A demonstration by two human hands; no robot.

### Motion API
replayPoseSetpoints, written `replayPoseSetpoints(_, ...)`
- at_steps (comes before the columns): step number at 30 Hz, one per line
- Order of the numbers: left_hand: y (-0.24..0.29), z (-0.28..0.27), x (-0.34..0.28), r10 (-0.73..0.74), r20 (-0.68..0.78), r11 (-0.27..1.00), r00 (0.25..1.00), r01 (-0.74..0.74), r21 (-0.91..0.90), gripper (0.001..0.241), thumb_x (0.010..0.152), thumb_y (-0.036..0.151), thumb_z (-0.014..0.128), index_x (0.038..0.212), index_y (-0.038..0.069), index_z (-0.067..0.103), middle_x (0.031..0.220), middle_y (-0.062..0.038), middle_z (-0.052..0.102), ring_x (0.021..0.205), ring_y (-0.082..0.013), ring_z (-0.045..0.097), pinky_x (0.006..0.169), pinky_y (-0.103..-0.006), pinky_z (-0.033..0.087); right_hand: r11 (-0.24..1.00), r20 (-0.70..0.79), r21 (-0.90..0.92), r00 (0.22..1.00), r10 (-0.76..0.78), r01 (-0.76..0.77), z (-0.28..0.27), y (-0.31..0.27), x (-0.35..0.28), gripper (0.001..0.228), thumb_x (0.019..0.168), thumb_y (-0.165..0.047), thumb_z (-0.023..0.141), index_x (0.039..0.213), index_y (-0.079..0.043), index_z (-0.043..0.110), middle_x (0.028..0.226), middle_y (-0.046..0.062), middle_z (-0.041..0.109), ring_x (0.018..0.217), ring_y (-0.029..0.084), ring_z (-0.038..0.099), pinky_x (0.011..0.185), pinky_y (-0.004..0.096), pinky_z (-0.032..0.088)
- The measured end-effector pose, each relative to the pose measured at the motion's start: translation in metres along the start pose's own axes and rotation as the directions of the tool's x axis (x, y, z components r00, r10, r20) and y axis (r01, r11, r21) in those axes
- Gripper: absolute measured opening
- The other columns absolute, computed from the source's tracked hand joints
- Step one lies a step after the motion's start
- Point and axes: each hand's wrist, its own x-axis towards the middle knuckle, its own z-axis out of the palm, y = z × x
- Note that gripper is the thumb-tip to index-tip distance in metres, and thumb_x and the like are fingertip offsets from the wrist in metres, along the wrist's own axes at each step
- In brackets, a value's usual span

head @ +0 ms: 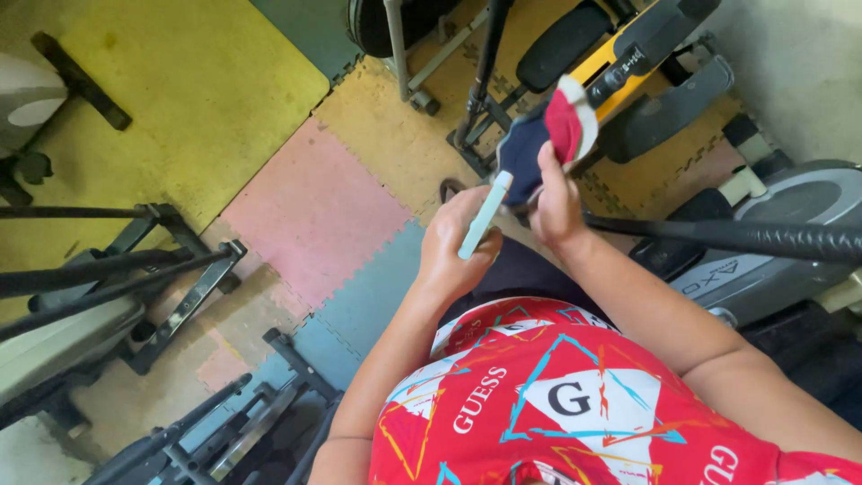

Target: Wipe down gym equipment including an elliptical and exercise bike with a cleaning cloth and spray bottle.

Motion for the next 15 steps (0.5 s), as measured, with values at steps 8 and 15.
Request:
replayPoseSetpoints(8, -0.007, -0.015, 0.066, 0.048, -0.027, 0.997, 0.998, -0.046, 0.056, 0.049, 0.075, 0.005, 0.066, 0.124, 0.01, 0.064, 0.117, -0.015, 0.069, 0.109, -0.0378, 0.065, 0.094, -0.0433, 0.053, 0.854, 0.063, -0.297, 0.901, -0.43, 0.428, 0.018, -0.022, 0.113, 0.05, 0.115, -0.037, 0.047, 0.143, 0.004, 0.05, 0.136, 0.014, 0.058, 0.124, 0.025, 0.056, 0.11, 0.039, 0.045)
replayPoseSetpoints(15, -0.015, -0.036, 0.153, 0.099, -0.036, 0.988, 0.994, -0.094, 0.123, 0.051, 0.075, 0.004, 0.066, 0.125, 0.011, 0.063, 0.114, -0.014, 0.068, 0.106, -0.0392, 0.063, 0.091, -0.0452, 0.052, -0.083, 0.491, -0.801, 0.571, -0.658, 0.593, 0.072, -0.074, 0.199, 0.094, 0.111, -0.047, 0.072, 0.164, 0.0, 0.009, 0.161, 0.034, -0.007, 0.155, 0.051, 0.013, 0.131, 0.048, 0.02)
